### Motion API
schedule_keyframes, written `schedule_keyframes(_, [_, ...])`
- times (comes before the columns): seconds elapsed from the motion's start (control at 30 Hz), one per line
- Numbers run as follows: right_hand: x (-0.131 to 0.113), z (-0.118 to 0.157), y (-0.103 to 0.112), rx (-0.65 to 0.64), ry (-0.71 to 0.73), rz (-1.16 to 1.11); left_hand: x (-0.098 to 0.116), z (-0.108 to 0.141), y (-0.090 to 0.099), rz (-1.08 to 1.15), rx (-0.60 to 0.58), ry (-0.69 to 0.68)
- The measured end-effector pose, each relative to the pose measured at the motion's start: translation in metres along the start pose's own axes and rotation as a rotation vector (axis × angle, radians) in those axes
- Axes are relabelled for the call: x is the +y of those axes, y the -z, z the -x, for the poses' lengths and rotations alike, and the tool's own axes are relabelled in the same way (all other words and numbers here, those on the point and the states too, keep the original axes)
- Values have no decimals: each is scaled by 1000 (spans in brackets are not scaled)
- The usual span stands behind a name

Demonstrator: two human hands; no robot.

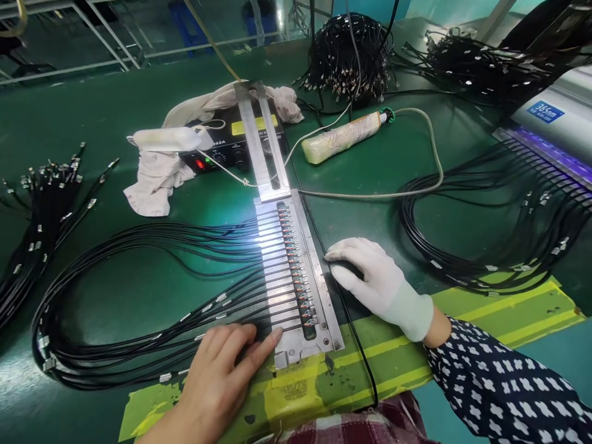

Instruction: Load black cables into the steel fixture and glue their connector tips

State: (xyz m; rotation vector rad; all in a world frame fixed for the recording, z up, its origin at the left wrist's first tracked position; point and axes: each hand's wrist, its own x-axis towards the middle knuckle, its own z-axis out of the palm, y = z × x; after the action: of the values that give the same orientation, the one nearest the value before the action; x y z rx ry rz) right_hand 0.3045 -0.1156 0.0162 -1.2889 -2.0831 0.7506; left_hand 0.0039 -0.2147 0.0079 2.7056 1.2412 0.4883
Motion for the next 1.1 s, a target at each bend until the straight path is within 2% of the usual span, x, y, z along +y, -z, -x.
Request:
schedule_keyframes(0.17, [2, -1, -2, -10, 14, 25, 5, -23, 6, 3, -21, -95])
schedule_keyframes(0.3, [2, 1, -3, 5, 25, 46, 13, -48, -2, 47, -68, -177])
schedule_keyframes(0.43, [1, 1, -3, 0, 25, 46, 15, -59, -8, 34, -67, -203])
schedule_keyframes(0.67, [3, 1, -3, 3, 16, 27, 10, -52, -5, 209, -90, -93])
schedule_keyframes(0.97, [4, 1, -4, -2, -23, -25, 7, -38, 0, 155, -12, -131])
schedule_keyframes(1.03, [5, -6, 0, -5, -46, -40, 7, -30, -7, 120, 52, -162])
schedule_keyframes(1.1, [10, -22, 8, 3, -81, -49, 8, -22, -17, 50, 172, -220])
